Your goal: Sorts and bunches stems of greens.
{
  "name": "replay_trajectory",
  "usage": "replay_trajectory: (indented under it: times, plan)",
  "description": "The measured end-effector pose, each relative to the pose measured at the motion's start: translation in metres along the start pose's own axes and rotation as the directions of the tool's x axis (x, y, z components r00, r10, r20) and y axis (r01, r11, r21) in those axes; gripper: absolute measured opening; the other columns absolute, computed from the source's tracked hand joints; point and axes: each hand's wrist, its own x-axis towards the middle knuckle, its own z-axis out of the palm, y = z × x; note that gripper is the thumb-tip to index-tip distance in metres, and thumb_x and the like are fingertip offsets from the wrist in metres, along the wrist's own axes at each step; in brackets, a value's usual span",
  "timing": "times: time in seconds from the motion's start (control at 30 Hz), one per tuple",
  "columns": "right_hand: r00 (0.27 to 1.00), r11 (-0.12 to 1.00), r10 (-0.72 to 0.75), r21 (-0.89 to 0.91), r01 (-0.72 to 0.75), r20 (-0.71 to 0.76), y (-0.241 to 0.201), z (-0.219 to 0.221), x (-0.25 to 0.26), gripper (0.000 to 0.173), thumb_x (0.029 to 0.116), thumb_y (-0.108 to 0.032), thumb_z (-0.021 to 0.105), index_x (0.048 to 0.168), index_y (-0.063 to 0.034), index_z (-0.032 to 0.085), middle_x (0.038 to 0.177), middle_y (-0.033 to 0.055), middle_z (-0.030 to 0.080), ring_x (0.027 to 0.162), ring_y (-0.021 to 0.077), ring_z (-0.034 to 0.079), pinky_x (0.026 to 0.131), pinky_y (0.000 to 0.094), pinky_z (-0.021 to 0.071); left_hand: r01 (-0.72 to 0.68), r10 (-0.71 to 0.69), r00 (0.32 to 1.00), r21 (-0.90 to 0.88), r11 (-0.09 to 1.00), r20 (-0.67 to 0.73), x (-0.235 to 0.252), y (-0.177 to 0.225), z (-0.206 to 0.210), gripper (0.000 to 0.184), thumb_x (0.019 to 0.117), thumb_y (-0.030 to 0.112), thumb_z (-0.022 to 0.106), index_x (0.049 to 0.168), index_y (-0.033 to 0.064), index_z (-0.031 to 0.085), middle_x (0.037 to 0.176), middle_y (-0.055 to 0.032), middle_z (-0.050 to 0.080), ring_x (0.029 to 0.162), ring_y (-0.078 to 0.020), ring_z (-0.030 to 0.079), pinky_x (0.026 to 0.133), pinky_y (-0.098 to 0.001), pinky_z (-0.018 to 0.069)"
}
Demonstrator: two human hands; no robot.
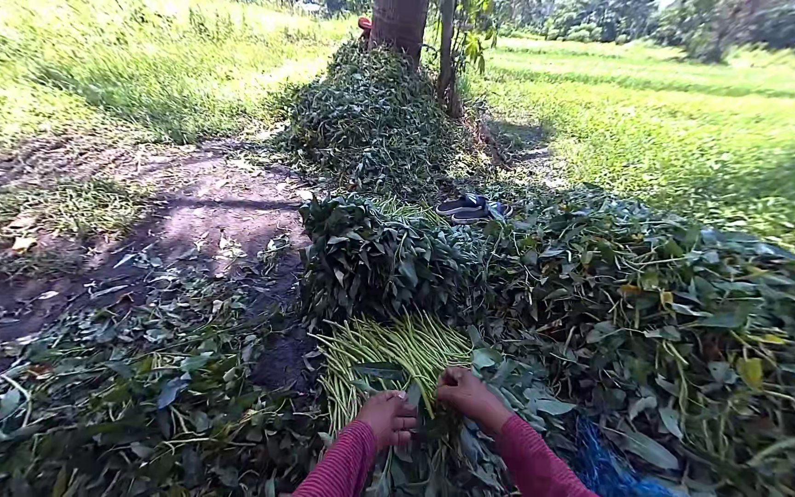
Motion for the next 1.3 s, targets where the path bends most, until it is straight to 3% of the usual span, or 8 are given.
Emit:
replay_trajectory:
  times: [0.13, 0.23, 0.37, 0.47, 0.63, 0.83, 1.03, 1.3]
  plan:
    - [0.99, 0.993, -0.047, 0.114, 0.032, 0.131, -0.008, 0.012, -0.027, 0.023, 0.092, -0.02, 0.069, 0.106, -0.0038, 0.063, 0.092, 0.0049, 0.063, 0.079, 0.0125, 0.06, 0.072, 0.0322, 0.0503, -0.024, 0.023, 1.0, -0.05, 0.998, -0.012, 0.007, -0.013, 0.012, 0.046, 0.11, 0.034, 0.047, 0.144, 0.0021, 0.045, 0.128, -0.0219, 0.062, 0.109, -0.0323, 0.066, 0.089, -0.0498, 0.0554]
    - [0.994, 0.961, 0.089, 0.258, -0.104, 0.068, -0.007, 0.027, -0.035, 0.036, 0.1086, -0.034, 0.049, 0.124, -0.0007, 0.053, 0.093, 0.007, 0.063, 0.079, 0.0138, 0.062, 0.075, 0.0332, 0.053, -0.01, 0.011, 0.999, 0.028, 1.0, -0.033, 0.006, -0.013, 0.011, 0.041, 0.1069, 0.03, 0.056, 0.137, 0.002, 0.051, 0.12, -0.0205, 0.064, 0.101, -0.0297, 0.068, 0.084, -0.0471, 0.0573]
    - [0.983, 0.949, 0.171, 0.258, -0.183, 0.066, 0.004, 0.039, -0.04, 0.051, 0.1093, -0.044, 0.042, 0.141, -0.0043, 0.049, 0.102, 0.0111, 0.062, 0.086, 0.0198, 0.062, 0.08, 0.0394, 0.0524, 0.033, -0.032, 0.999, -0.011, 0.999, 0.028, -0.007, -0.008, 0.009, 0.041, 0.1062, 0.022, 0.057, 0.141, 0.0021, 0.046, 0.12, -0.02, 0.061, 0.1, -0.0285, 0.066, 0.084, -0.0449, 0.056]
    - [0.983, 0.944, 0.154, 0.279, -0.178, 0.103, 0.01, 0.043, -0.044, 0.052, 0.1016, -0.047, 0.059, 0.131, -0.0046, 0.06, 0.112, 0.0116, 0.063, 0.094, 0.0194, 0.062, 0.084, 0.0393, 0.0521, 0.032, -0.036, 0.995, 0.044, 0.999, 0.09, -0.016, -0.007, 0.006, 0.028, 0.1075, 0.017, 0.052, 0.132, 0.0027, 0.05, 0.106, -0.0141, 0.065, 0.089, -0.0229, 0.067, 0.08, -0.0405, 0.0571]
    - [0.981, 0.886, 0.065, 0.442, -0.142, 0.185, 0.019, 0.049, -0.051, 0.035, 0.0923, -0.029, 0.074, 0.116, -0.0082, 0.058, 0.1, 0.0033, 0.064, 0.087, 0.0121, 0.06, 0.079, 0.0325, 0.051, 0.034, -0.055, 0.987, 0.139, 0.99, 0.149, -0.027, -0.008, -0.002, 0.026, 0.1075, 0.014, 0.05, 0.131, 0.0042, 0.055, 0.108, -0.0117, 0.067, 0.087, -0.0202, 0.068, 0.078, -0.0367, 0.0569]
    - [0.992, 0.826, 0.09, 0.55, -0.122, 0.086, 0.028, 0.047, -0.057, 0.028, 0.0958, -0.015, 0.069, 0.119, -0.0041, 0.059, 0.102, 0.0092, 0.066, 0.091, 0.0182, 0.065, 0.082, 0.0384, 0.0557, -0.122, 0.139, 0.99, 0.357, 0.926, -0.024, -0.037, 0.004, -0.02, 0.026, 0.1063, 0.017, 0.055, 0.126, 0.0001, 0.058, 0.109, -0.0137, 0.071, 0.091, -0.0214, 0.072, 0.081, -0.0381, 0.0589]
    - [0.999, 0.912, 0.034, 0.409, -0.023, -0.021, 0.037, 0.031, -0.064, 0.031, 0.0961, -0.021, 0.07, 0.119, -0.0036, 0.059, 0.099, 0.0082, 0.068, 0.089, 0.0162, 0.066, 0.081, 0.0359, 0.055, -0.272, 0.392, 0.817, 0.315, 0.909, -0.424, -0.059, 0.035, -0.046, 0.027, 0.1045, 0.014, 0.059, 0.127, -0.001, 0.053, 0.111, -0.0172, 0.068, 0.085, -0.0249, 0.072, 0.07, -0.0416, 0.061]
    - [0.977, 0.994, -0.019, -0.113, -0.005, -0.212, 0.009, 0.072, -0.086, 0.037, 0.0982, -0.023, 0.063, 0.13, -0.005, 0.059, 0.108, 0.0172, 0.069, 0.1, 0.0312, 0.068, 0.091, 0.0527, 0.0542, -0.079, 0.049, 0.984, -0.177, 0.981, -0.169, -0.044, 0.004, -0.002, 0.027, 0.1072, 0.004, 0.045, 0.133, -0.0019, 0.041, 0.106, -0.0199, 0.07, 0.083, -0.0244, 0.074, 0.071, -0.0367, 0.0613]
